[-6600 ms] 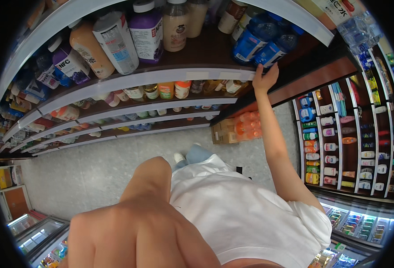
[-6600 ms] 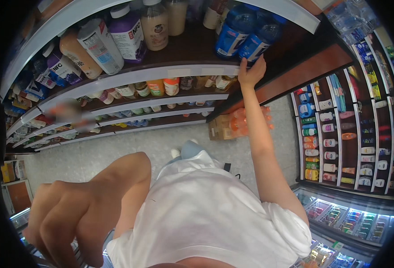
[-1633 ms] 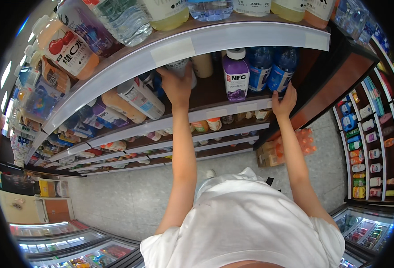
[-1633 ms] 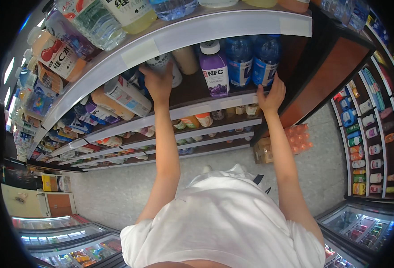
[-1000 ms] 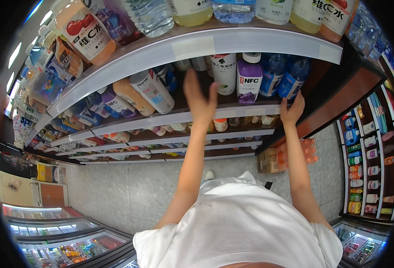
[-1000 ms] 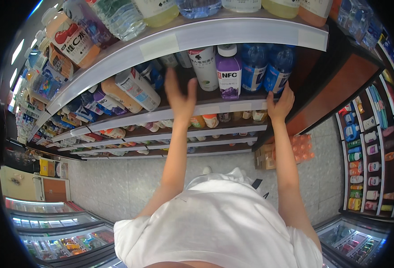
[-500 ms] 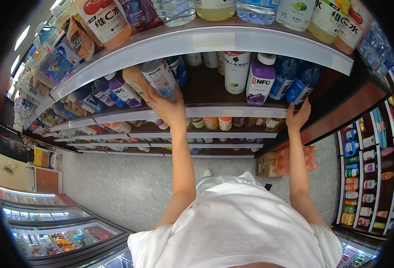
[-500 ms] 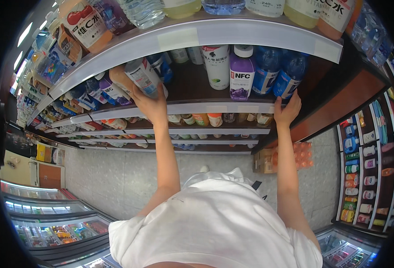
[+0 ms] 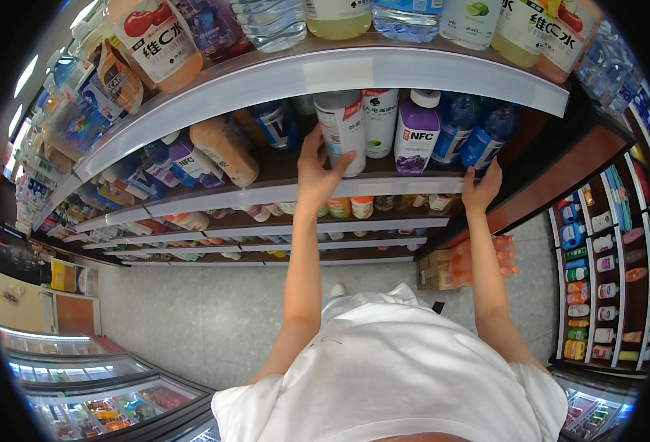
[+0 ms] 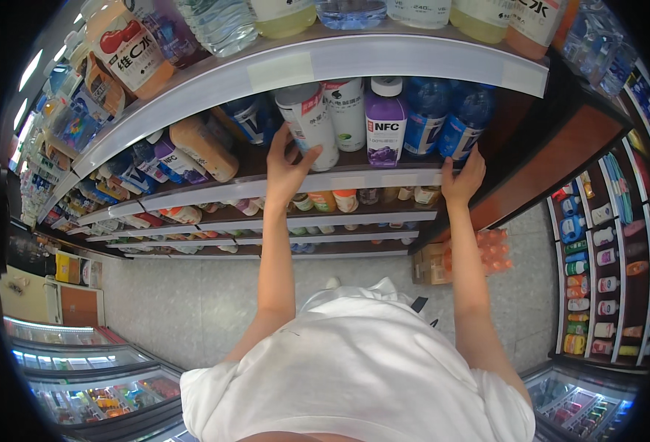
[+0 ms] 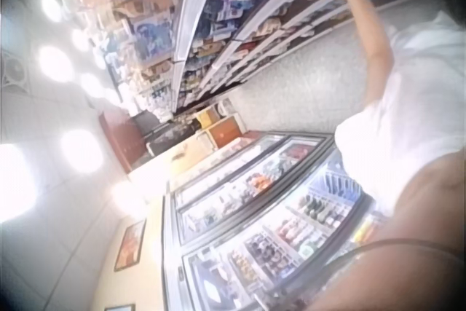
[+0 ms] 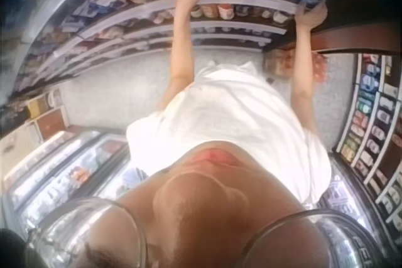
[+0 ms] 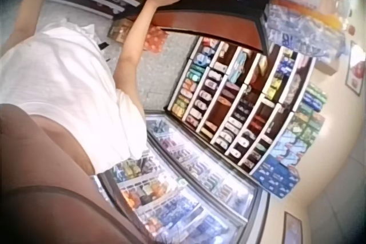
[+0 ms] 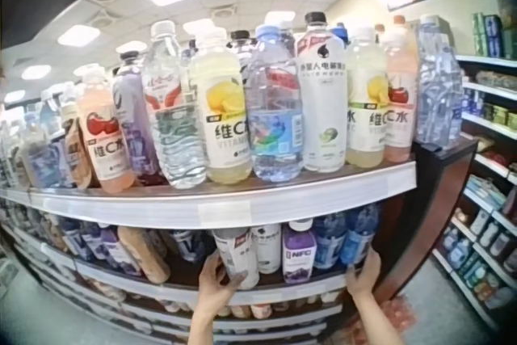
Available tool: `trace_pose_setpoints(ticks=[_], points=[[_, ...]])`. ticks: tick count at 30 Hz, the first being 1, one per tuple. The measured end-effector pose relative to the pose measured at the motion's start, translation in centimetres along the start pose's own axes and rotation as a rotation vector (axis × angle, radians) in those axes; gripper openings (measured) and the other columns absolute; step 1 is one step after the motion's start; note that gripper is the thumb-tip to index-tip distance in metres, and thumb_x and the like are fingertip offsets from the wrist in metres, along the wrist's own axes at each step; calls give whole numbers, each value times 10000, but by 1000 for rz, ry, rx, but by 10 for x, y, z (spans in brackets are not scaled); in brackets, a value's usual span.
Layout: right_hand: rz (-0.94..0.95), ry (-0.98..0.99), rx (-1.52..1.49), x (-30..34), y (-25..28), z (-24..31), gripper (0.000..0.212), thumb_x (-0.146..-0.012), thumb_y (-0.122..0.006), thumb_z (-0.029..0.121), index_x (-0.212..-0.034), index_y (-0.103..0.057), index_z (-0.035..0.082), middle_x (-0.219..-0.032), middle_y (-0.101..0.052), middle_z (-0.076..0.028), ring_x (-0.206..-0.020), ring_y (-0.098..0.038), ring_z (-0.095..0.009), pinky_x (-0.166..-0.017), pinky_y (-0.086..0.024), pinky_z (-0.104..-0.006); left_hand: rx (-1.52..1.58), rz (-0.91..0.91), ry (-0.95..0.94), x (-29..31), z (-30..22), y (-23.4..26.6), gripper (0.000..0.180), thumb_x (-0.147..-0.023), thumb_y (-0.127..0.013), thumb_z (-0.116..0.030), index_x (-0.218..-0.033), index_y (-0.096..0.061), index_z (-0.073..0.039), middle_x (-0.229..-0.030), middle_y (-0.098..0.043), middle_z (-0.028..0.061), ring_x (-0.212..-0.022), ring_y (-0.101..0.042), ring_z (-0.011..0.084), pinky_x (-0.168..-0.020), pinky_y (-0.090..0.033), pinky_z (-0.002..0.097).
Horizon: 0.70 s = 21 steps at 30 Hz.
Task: Organizing and rearranging bottled and canned drinks on a supermarket shelf.
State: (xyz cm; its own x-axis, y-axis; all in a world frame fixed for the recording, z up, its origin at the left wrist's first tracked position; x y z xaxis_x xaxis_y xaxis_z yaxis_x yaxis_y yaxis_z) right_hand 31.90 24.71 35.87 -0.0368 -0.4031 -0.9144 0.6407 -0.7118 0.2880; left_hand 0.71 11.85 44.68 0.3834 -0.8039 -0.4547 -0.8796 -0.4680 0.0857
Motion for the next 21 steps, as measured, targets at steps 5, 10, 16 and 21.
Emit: trace_pose_setpoints(ticks=[5,10,16,21], points=[[14,7,-25,-2,-1,2,623,-791,-640,265,-1286,-466,-69,-1075,-577,-231,-965,-550,-399,-840,-419,-457,21,37,-37,3,5,-7,687,-801,-741,-96,-1382,-395,25,-1273,-531,180,-1221,-506,260,-1043,-406,404],[16,15,1,1,0,-3,626,-774,-653,224,-1290,-459,-73,-1078,-571,-241,-972,-546,-411,-850,-418,-464,-282,-101,-206,16,18,14,551,-843,-702,-163,-1320,-489,10,-1267,-544,193,-1206,-511,323,-1012,-412,399],[33,-7,13,3,-3,-6,629,-764,-661,204,-1288,-455,-78,-1090,-562,-259,-989,-539,-431,-859,-417,-475,-445,-497,-185,8,26,55,504,-883,-668,-194,-1287,-481,41,-1254,-516,187,-1137,-529,284,-968,-426,376],[7,18,55,8,-6,-11,618,-797,-655,207,-1296,-444,-90,-1114,-556,-271,-1002,-534,-444,-882,-412,-480,-547,-481,-263,-23,48,70,646,-862,-690,-235,-1330,-387,91,-1227,-517,255,-1114,-552,339,-949,-440,381]])
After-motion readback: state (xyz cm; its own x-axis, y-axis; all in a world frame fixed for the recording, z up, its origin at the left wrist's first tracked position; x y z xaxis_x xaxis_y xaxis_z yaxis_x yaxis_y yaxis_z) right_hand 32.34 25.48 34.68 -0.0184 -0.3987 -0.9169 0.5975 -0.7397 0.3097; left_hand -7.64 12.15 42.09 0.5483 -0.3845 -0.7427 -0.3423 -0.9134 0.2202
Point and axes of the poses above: each hand's wrist, its own x-axis away from the middle knuckle, its own y-axis out of the back of the hand, z = x × y, the point moved 1 cm from there along -x, towards the middle knuckle
